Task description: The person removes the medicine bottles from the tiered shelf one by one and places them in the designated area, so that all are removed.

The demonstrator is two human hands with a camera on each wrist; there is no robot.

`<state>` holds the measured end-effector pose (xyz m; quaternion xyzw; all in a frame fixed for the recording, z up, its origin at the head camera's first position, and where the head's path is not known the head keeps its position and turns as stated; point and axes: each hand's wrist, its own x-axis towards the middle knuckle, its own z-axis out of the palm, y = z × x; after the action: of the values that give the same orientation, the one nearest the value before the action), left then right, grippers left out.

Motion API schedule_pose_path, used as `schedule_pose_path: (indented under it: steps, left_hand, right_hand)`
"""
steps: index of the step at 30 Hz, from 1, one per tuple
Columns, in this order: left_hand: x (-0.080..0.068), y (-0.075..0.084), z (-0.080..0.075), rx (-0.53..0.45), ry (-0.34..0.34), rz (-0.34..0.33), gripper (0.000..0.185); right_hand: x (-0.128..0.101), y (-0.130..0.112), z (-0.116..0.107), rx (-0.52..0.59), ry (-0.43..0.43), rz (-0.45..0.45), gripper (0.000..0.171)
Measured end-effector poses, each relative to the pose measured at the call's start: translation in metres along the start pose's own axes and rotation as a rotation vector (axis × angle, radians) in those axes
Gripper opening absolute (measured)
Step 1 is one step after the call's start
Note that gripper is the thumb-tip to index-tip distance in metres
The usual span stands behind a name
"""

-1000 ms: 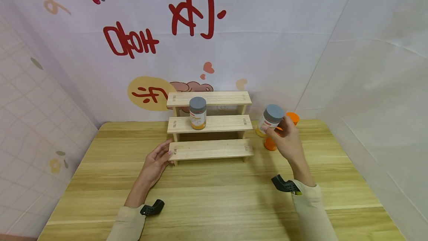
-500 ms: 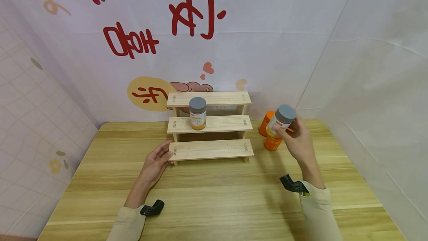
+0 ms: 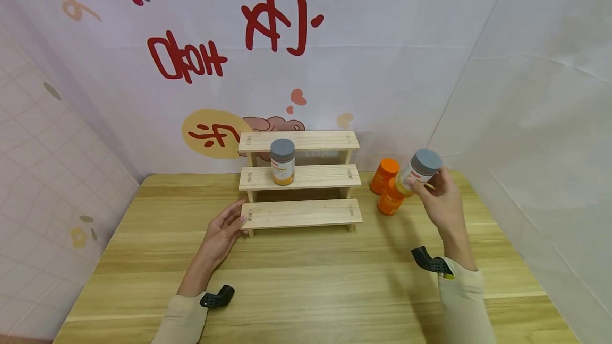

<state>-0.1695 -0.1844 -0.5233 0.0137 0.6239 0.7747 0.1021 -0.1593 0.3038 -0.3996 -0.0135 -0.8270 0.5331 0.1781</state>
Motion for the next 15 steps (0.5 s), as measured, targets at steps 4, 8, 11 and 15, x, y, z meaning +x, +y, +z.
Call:
schedule_pose_path:
  steps: [4,8,11,15]
  left_hand:
    - [0.000,0.002,0.000,-0.001,-0.007,0.000,0.061]
    - [0.000,0.003,0.001,0.002,-0.008,-0.004,0.061]
    - [-0.001,0.004,0.001,0.003,-0.004,-0.008,0.061]
    - [-0.001,0.004,0.001,0.005,-0.003,-0.007,0.062]
  right_hand:
    - [0.001,0.004,-0.008,0.001,0.019,0.019,0.060]
    - [0.002,0.008,-0.015,0.002,0.042,0.013,0.059]
    - [0.003,0.012,-0.018,-0.002,0.048,0.017,0.060]
    - [0.002,0.018,-0.023,-0.023,0.040,0.055,0.062]
